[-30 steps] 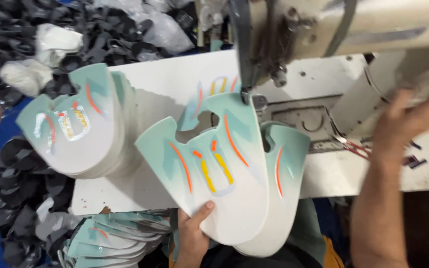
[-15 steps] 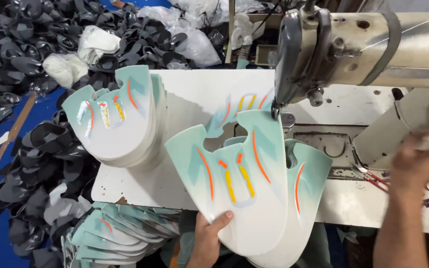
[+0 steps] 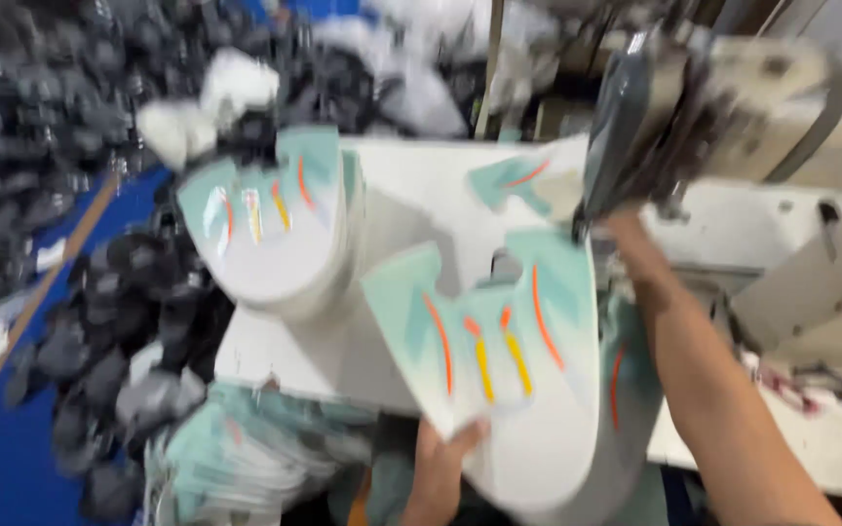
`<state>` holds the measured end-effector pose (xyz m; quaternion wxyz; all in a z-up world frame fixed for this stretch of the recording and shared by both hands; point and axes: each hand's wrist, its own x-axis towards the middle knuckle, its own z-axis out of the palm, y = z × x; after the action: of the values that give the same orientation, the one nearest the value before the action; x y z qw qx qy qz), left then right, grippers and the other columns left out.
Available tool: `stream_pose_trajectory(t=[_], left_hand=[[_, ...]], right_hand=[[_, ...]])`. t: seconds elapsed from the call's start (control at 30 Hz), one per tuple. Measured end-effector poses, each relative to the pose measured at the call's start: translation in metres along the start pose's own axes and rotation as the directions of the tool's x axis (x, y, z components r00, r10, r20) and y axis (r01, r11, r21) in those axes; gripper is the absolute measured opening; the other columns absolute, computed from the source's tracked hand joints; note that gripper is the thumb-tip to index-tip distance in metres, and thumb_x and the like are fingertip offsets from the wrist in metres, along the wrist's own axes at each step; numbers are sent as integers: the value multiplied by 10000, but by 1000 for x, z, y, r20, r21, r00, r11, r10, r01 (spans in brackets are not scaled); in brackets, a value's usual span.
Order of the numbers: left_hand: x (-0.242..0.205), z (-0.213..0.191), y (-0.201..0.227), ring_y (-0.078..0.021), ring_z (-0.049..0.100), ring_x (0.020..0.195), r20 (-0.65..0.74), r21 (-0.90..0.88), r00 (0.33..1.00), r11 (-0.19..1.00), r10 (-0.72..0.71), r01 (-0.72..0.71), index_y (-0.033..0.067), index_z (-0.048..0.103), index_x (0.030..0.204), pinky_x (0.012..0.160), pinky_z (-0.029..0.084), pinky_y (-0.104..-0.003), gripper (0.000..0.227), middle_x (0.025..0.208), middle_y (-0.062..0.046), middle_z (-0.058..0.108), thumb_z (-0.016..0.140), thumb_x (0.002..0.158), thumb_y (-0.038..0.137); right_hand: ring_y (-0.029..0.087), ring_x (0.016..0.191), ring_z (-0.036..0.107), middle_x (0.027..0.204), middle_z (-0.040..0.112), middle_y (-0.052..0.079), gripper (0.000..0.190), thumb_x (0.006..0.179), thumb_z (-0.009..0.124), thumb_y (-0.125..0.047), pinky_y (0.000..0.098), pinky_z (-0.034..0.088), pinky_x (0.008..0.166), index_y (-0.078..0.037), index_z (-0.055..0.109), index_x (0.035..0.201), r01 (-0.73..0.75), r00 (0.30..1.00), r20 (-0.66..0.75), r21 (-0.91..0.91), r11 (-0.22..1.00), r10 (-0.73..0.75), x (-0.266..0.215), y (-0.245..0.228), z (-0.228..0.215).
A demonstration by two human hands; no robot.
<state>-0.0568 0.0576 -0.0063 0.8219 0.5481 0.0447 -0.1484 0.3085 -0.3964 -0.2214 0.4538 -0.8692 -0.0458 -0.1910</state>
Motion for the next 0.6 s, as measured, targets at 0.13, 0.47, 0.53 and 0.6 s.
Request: stream_pose_trajectory(t=[0.13, 0.47, 0.53, 0.6], left_hand=[[9, 4, 11, -184, 646, 1177, -74, -112, 993, 990, -90, 81, 59, 487, 1461, 1002, 476, -349, 761, 1304, -69, 672, 699, 731, 32], [20, -11, -8, -243, 682, 1073, -73, -195, 986, 972, -152, 135, -55, 559, 1333, 946, 523, -371, 575, 1183, -160, 710, 718, 794, 66], [21, -9, -6, -243, 686, 1064, -88, -197, 979, 967, -183, 163, -52, 559, 1328, 934, 526, -370, 572, 1176, -159, 711, 721, 794, 73], [19, -9, -4, -244, 689, 1055, -104, -189, 971, 963, -216, 194, -48, 559, 1324, 922, 530, -369, 569, 1169, -158, 712, 724, 794, 79]], right_hand=[[277, 1201, 609, 1312, 661, 148, 470, 913, 684, -278, 416, 462, 1010, -33, 644, 1312, 96, 952, 262, 241, 966, -160, -20, -80, -25], [143, 553, 551, 645, 635, 58, 439, 1102, 490, -291, 288, 442, 513, 23, 683, 863, -392, 861, -132, 444, 806, 492, -236, -323, -76], [107, 598, 527, 679, 628, 27, 416, 1078, 510, -275, 267, 441, 544, 31, 702, 873, -498, 823, -75, 382, 778, 563, -261, -318, -51], [72, 643, 505, 713, 622, -5, 394, 1055, 530, -259, 247, 440, 575, 40, 720, 883, -597, 771, -24, 322, 735, 637, -273, -326, -41]])
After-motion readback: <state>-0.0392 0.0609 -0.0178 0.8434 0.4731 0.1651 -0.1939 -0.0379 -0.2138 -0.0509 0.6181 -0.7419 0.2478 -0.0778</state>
